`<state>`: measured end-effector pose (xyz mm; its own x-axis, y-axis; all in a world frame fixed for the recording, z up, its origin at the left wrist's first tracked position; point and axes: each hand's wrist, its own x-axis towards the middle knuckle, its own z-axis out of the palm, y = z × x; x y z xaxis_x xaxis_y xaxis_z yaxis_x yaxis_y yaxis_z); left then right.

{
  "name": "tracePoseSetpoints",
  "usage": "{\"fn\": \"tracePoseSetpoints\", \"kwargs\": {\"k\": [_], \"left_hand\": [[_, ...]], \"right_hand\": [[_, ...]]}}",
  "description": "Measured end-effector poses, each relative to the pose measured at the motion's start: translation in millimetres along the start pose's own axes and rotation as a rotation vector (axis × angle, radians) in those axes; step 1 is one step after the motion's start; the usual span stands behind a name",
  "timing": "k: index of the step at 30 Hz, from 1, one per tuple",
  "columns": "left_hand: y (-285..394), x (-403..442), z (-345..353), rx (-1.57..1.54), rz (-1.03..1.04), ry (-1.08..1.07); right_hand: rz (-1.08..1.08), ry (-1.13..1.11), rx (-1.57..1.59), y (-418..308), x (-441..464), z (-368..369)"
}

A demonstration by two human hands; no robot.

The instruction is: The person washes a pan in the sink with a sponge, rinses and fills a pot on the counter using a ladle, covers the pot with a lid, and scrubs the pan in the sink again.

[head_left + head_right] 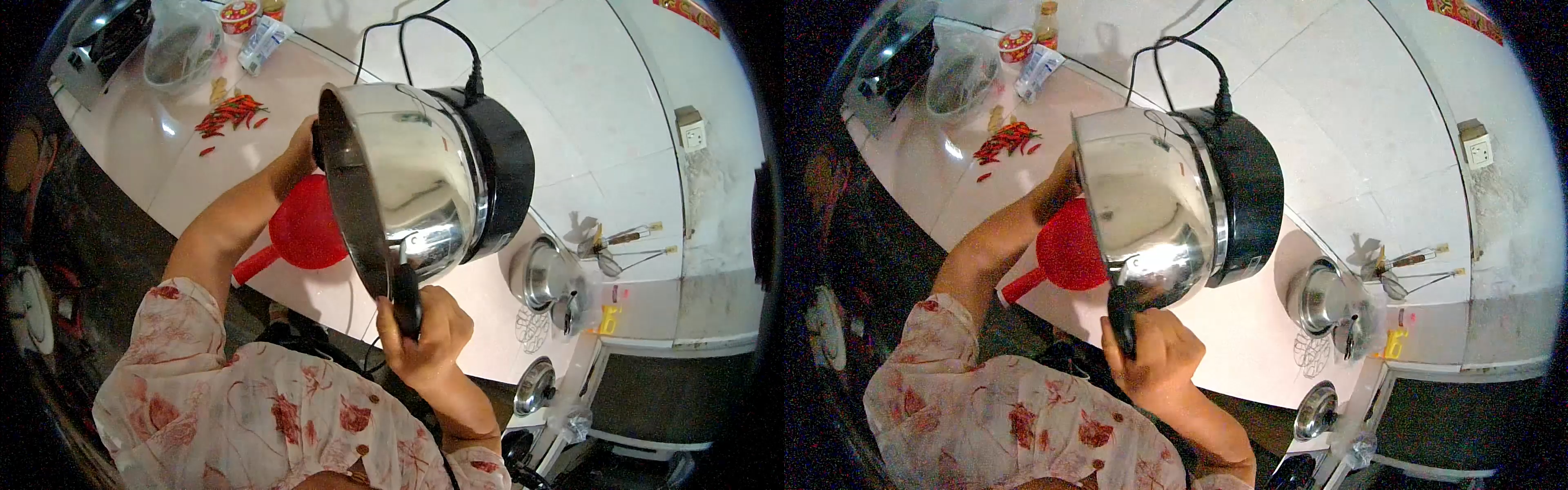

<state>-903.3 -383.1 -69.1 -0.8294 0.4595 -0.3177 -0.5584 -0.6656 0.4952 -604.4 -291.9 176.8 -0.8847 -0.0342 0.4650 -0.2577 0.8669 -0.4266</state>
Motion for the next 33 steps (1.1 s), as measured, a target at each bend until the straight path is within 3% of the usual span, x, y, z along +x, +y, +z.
{"fn": "tracePoseSetpoints", "kwargs": {"k": [4,9,13,14,16,17,20,26,33], "left_hand": [[6.0,-18.4,12.3,0.0,0.05,0.017],[15.6,-22.4,11.0,0.047,0.03,-0.029],[27.7,-47.2,30.6,0.003,0.009,-0.067],[32.2,-56.7,44.3,-0.031,-0.037,0.131],[30.0,-45.0,31.3,0.042,-0.067,0.045],[27.7,-42.8,31.9,0.048,-0.069,0.043],[22.4,-48.1,47.1,0.157,-0.098,0.087],[8.4,-60.4,94.7,0.591,-0.275,0.098],[-12.8,-58.7,128.1,0.703,-0.29,0.003]], "right_hand": [[-0.162,0.017,0.05,-7.2,5.4,-1.1],[-0.146,-0.032,-0.033,-8.4,2.5,-12.0],[0.045,0.088,-0.079,11.9,1.0,-28.8],[0.078,0.126,-0.112,22.6,0.6,-34.5],[0.262,0.234,-0.012,52.4,-7.6,-41.5],[0.465,0.278,0.168,51.3,-2.3,-49.6],[0.637,0.424,0.392,100.4,-17.2,-62.0],[0.827,0.477,0.503,191.5,-65.6,-71.1],[0.921,0.507,0.735,241.3,-100.3,-73.2]]}}
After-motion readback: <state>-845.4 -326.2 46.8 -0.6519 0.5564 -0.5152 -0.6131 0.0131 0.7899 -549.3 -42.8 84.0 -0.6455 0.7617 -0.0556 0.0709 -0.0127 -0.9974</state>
